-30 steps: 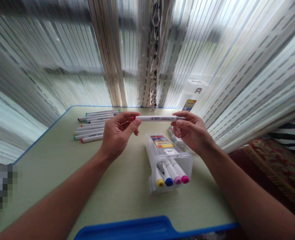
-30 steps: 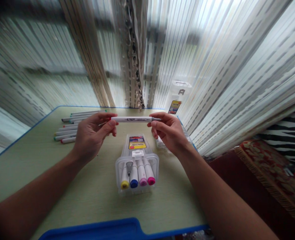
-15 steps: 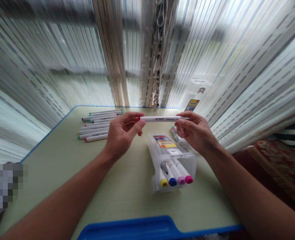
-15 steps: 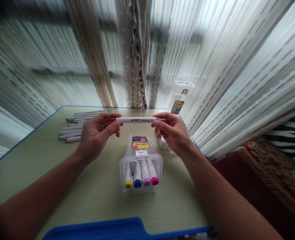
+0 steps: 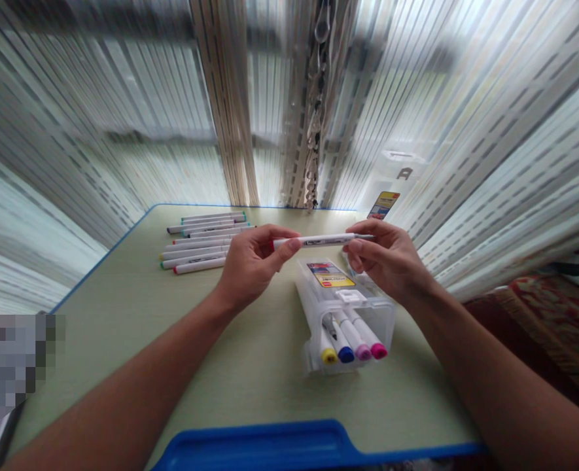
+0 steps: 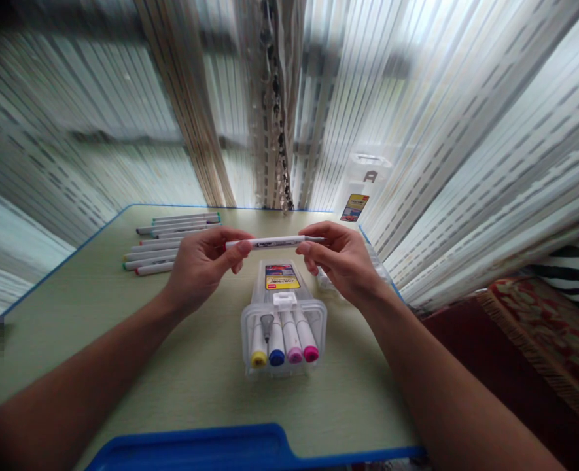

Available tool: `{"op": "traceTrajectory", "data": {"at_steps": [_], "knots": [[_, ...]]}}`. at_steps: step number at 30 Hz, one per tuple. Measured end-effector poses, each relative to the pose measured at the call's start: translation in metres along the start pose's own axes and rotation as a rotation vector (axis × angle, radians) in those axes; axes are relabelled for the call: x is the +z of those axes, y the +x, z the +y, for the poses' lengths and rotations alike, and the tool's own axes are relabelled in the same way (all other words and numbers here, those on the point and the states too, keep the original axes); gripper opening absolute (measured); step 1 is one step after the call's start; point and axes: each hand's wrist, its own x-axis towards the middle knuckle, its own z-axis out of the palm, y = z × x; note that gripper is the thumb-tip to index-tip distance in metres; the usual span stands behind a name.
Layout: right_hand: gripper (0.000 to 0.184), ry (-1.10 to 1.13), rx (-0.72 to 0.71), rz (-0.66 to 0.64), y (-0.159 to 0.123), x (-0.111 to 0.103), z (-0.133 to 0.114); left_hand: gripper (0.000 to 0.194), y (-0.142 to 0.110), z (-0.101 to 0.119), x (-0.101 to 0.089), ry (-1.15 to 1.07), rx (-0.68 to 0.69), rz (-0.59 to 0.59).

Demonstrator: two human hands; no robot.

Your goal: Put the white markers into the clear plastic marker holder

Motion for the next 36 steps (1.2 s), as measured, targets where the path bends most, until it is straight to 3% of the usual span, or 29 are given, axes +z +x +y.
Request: {"op": "traceTrajectory", "data": {"at_steps": [19,28,36], "knots": [[0.012,0.038,0.063,0.083,0.004,-0.003,-0.002,0.025,-0.001,-0.001,0.000,-0.413,-0.106,-0.062],[0.018,0.012,0.129,0.104,0.003,-0.011,0.002,0.027,-0.001,-0.003,0.001,-0.323,-0.076,-0.093],[0.017,-0.035,0.084,0.049,0.002,-0.011,0.006,0.026,0.001,-0.010,0.002,-0.151,-0.023,-0.104]]}}
